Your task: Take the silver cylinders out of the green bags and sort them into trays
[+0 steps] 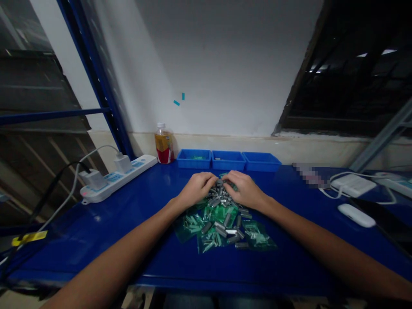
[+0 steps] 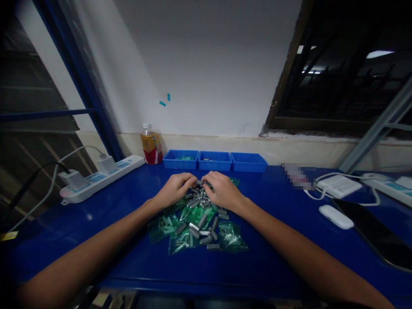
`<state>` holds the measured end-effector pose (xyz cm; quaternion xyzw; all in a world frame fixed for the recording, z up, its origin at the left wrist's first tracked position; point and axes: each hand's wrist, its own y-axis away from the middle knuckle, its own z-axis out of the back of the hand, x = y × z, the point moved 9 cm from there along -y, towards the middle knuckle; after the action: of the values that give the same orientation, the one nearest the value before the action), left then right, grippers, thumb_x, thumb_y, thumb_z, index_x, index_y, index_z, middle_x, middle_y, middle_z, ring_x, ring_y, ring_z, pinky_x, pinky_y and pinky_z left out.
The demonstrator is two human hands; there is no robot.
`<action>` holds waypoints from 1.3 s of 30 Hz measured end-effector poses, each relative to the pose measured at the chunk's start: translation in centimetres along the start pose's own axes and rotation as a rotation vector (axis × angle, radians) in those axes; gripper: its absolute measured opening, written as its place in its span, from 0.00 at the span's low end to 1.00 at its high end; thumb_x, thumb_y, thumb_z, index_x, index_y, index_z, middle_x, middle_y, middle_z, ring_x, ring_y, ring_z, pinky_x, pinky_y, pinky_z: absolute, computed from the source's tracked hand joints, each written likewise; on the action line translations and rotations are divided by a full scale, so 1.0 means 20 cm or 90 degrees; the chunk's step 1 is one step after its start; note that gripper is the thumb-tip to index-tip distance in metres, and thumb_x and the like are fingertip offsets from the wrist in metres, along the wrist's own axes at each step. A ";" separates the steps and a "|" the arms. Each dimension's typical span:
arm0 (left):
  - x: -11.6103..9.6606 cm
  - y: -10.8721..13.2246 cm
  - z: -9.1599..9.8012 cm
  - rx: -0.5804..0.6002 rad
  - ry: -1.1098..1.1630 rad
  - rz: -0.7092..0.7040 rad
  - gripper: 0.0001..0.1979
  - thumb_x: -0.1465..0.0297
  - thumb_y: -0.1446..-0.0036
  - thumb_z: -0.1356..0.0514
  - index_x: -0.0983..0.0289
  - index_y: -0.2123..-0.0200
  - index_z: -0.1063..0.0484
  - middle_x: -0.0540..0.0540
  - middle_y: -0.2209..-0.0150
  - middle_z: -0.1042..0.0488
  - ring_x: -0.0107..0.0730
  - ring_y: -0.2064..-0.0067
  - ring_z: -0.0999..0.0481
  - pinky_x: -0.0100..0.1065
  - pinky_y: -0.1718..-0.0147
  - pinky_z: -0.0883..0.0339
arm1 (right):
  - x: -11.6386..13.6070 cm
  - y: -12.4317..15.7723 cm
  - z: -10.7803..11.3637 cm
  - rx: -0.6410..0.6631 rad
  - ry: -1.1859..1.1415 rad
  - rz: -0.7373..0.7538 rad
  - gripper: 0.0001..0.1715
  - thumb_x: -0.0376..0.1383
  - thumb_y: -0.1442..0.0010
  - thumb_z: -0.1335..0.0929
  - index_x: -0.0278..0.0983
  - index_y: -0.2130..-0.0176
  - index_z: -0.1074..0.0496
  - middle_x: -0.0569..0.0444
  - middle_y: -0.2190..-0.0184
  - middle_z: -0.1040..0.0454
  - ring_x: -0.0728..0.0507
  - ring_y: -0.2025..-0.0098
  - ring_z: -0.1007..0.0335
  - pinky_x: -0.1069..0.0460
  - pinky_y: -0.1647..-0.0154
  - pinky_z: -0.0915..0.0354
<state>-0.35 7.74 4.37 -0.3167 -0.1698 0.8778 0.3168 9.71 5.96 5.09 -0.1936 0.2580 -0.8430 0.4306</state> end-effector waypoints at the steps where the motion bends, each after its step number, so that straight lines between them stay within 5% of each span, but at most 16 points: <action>1: -0.01 0.00 -0.01 0.000 -0.002 -0.003 0.15 0.68 0.36 0.51 0.66 0.70 0.27 0.54 0.70 0.24 0.32 0.66 0.26 0.29 0.66 0.38 | 0.01 0.02 0.01 -0.006 0.005 -0.005 0.06 0.32 0.41 0.35 0.34 0.61 0.31 0.50 0.67 0.29 0.43 0.63 0.34 0.50 0.62 0.37; 7: -0.03 0.01 -0.04 0.011 -0.011 -0.016 0.15 0.67 0.36 0.51 0.66 0.67 0.28 0.54 0.68 0.24 0.33 0.65 0.26 0.30 0.64 0.36 | 0.02 0.03 0.02 -0.031 0.044 -0.029 0.06 0.34 0.38 0.37 0.34 0.63 0.31 0.50 0.69 0.30 0.43 0.64 0.34 0.49 0.61 0.39; 12: -0.07 0.04 0.00 0.008 0.012 -0.103 0.17 0.69 0.40 0.44 0.65 0.48 0.36 0.55 0.62 0.26 0.32 0.61 0.27 0.31 0.62 0.34 | 0.01 0.04 0.00 -0.023 -0.002 -0.040 0.10 0.33 0.35 0.41 0.34 0.64 0.32 0.51 0.70 0.31 0.45 0.66 0.35 0.51 0.64 0.40; 17: -0.12 0.04 0.04 0.012 -0.040 -0.166 0.09 0.68 0.38 0.47 0.64 0.58 0.31 0.55 0.61 0.26 0.33 0.59 0.28 0.34 0.58 0.36 | 0.03 0.03 0.00 -0.020 -0.047 -0.041 0.14 0.33 0.34 0.42 0.35 0.68 0.33 0.53 0.72 0.33 0.47 0.68 0.36 0.52 0.65 0.40; 20: -0.07 0.02 0.09 -0.046 -0.042 -0.105 0.09 0.67 0.38 0.47 0.65 0.60 0.30 0.55 0.64 0.25 0.34 0.61 0.27 0.34 0.60 0.36 | 0.02 0.01 0.02 -0.060 -0.071 -0.061 0.08 0.35 0.35 0.39 0.35 0.60 0.32 0.53 0.70 0.32 0.46 0.66 0.34 0.52 0.64 0.39; 23: -0.01 0.01 0.13 -0.095 -0.012 -0.035 0.10 0.66 0.38 0.47 0.65 0.62 0.29 0.54 0.65 0.24 0.33 0.63 0.26 0.31 0.62 0.36 | 0.01 -0.05 0.05 -0.093 -0.057 -0.055 0.13 0.38 0.39 0.34 0.35 0.55 0.34 0.52 0.67 0.31 0.45 0.64 0.33 0.51 0.63 0.37; 31: 0.08 0.01 0.10 -0.086 0.052 0.058 0.16 0.62 0.37 0.51 0.65 0.64 0.28 0.51 0.70 0.24 0.31 0.68 0.26 0.28 0.67 0.36 | 0.06 -0.17 0.04 -0.019 0.084 0.023 0.06 0.33 0.37 0.37 0.34 0.62 0.32 0.48 0.65 0.30 0.43 0.61 0.35 0.50 0.59 0.39; 34: 0.14 0.00 0.05 -0.052 0.009 0.086 0.15 0.60 0.39 0.48 0.64 0.59 0.27 0.52 0.67 0.23 0.33 0.66 0.25 0.30 0.66 0.35 | -0.09 -0.23 0.03 0.018 0.113 -0.033 0.08 0.35 0.36 0.37 0.34 0.61 0.31 0.47 0.64 0.29 0.43 0.59 0.34 0.51 0.58 0.40; 39: 0.26 0.00 -0.06 0.014 -0.129 0.120 0.14 0.59 0.46 0.40 0.62 0.62 0.25 0.55 0.65 0.23 0.36 0.64 0.25 0.30 0.66 0.34 | -0.60 -0.35 0.01 0.148 0.194 -0.312 0.13 0.38 0.37 0.36 0.33 0.59 0.27 0.46 0.61 0.24 0.44 0.59 0.30 0.54 0.59 0.39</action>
<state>-2.67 11.29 1.20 -0.2375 -0.1609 0.9330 0.2175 12.11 19.25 8.26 -0.0710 0.1670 -0.9648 0.1903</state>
